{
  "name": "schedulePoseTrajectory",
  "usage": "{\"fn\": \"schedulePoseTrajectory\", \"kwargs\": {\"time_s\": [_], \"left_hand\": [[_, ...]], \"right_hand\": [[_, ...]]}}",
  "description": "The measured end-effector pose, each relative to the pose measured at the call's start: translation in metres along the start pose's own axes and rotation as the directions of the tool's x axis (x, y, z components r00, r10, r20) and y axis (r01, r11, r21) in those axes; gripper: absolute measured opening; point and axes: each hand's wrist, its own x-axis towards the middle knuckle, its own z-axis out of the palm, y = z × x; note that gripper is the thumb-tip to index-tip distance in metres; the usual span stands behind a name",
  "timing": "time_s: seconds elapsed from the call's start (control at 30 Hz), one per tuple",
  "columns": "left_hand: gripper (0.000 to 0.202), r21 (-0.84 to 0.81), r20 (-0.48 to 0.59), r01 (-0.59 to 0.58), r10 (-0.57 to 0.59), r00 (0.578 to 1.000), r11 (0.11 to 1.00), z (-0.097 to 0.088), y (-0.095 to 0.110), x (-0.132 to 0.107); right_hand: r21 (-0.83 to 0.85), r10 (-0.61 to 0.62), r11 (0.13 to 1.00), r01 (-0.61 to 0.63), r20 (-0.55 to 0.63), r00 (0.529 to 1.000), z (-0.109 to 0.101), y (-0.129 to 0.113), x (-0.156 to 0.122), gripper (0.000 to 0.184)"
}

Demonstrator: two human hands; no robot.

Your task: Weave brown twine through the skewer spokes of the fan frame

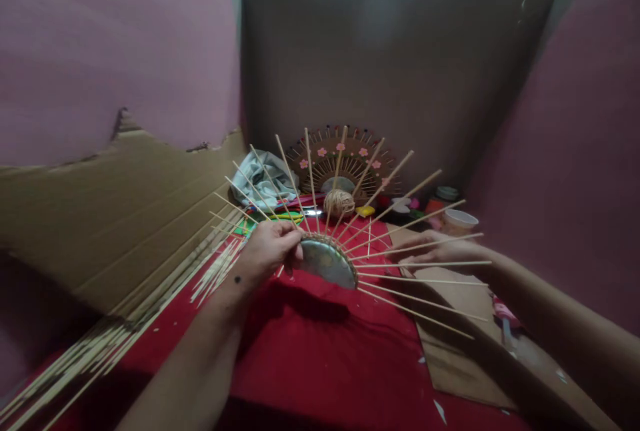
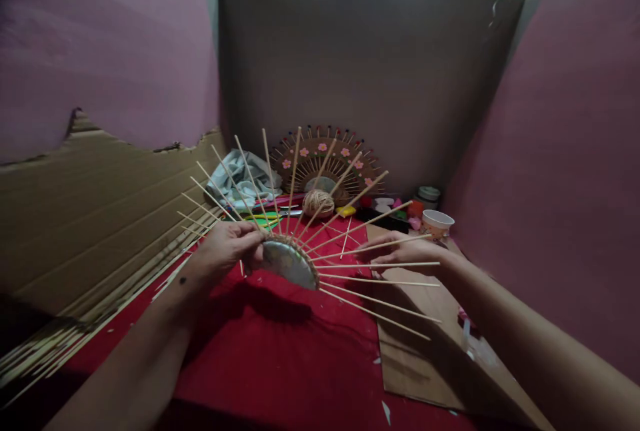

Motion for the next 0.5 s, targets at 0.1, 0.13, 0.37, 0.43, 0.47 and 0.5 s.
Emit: {"fn": "schedulePoseTrajectory", "kwargs": {"time_s": [0.1,0.13,0.37,0.43,0.47,0.5], "left_hand": [[0.021,-0.117,-0.026,-0.031,0.028,0.999,0.993,-0.008,0.000,0.002],[0.021,-0.148,-0.048,-0.044,0.037,0.998,0.988,-0.010,0.000,0.002],[0.019,-0.335,-0.187,-0.100,0.039,0.982,0.937,-0.007,0.007,0.011],[0.019,-0.365,-0.194,-0.067,-0.005,0.981,0.928,-0.003,0.013,0.013],[0.018,-0.373,-0.204,-0.055,-0.024,0.979,0.926,-0.001,0.017,0.015],[0.017,-0.375,-0.216,-0.051,-0.034,0.976,0.926,0.000,0.020,0.016]], "right_hand": [[0.072,-0.061,0.994,0.086,-0.300,0.952,0.000,0.007,-0.007,0.026],[0.067,-0.089,0.988,0.138,-0.481,0.872,0.000,0.012,-0.008,0.022],[-0.699,-0.634,0.715,-0.023,-0.662,0.399,0.043,0.034,-0.002,0.034],[-0.815,-0.701,0.579,-0.036,-0.519,0.489,0.065,0.031,0.002,0.040],[-0.843,-0.709,0.537,-0.013,-0.461,0.533,0.073,0.029,0.003,0.043],[-0.848,-0.701,0.531,0.000,-0.439,0.562,0.079,0.027,0.004,0.044]]}}
